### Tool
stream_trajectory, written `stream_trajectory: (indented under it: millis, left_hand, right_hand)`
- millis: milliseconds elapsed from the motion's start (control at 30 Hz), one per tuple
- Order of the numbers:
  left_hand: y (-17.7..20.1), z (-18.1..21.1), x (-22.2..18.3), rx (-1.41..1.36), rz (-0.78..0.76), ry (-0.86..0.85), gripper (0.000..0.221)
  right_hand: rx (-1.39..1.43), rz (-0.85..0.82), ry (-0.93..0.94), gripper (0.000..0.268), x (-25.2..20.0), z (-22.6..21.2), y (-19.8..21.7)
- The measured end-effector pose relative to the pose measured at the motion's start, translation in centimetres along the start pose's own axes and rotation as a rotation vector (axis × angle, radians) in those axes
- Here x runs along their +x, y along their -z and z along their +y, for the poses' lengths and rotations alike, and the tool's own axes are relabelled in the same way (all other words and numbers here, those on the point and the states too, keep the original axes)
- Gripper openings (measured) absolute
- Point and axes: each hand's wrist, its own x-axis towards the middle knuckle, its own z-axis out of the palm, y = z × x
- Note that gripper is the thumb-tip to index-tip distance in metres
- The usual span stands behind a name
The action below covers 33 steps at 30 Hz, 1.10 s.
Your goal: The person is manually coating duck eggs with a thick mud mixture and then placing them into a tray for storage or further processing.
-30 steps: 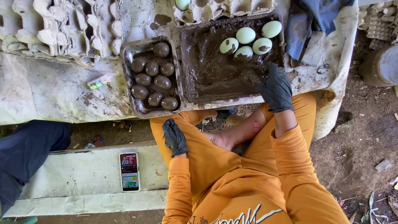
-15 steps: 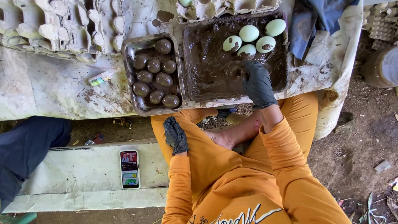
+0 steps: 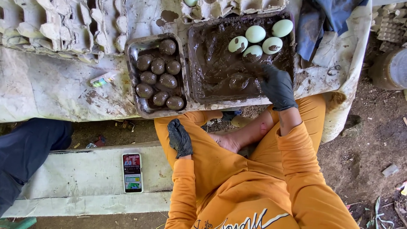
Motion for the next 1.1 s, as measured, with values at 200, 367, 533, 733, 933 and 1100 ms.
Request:
stream_trajectory:
  millis: [200,367,533,733,933,1100]
  left_hand:
    - [-1.3,-1.9,-0.6,-0.001,0.013,0.048,0.018]
    - [0.4,0.2,-0.1,0.005,-0.004,0.037,0.018]
    - [0.8,0.8,0.1,0.018,-0.022,0.042,0.017]
    - [0.0,-0.3,-0.6,-0.006,-0.018,0.054,0.021]
    - [0.0,-0.5,-0.2,-0.014,-0.024,0.049,0.022]
    - [1.2,1.4,0.1,-0.060,-0.026,0.031,0.025]
  right_hand:
    - [-0.289,-0.187,0.082,0.078,-1.3,-3.1,1.4]
    - [-0.154,-0.042,0.053,0.042,1.6,4.1,-6.6]
    - [0.093,0.082,0.148,0.033,1.0,-2.4,-0.7]
    - [0.169,-0.281,-0.010,0.061,-1.9,-11.7,6.1]
    - [0.150,-0.285,-0.012,0.062,-1.9,-11.1,5.7]
    - [0.240,0.124,0.377,0.025,0.7,-3.8,0.5]
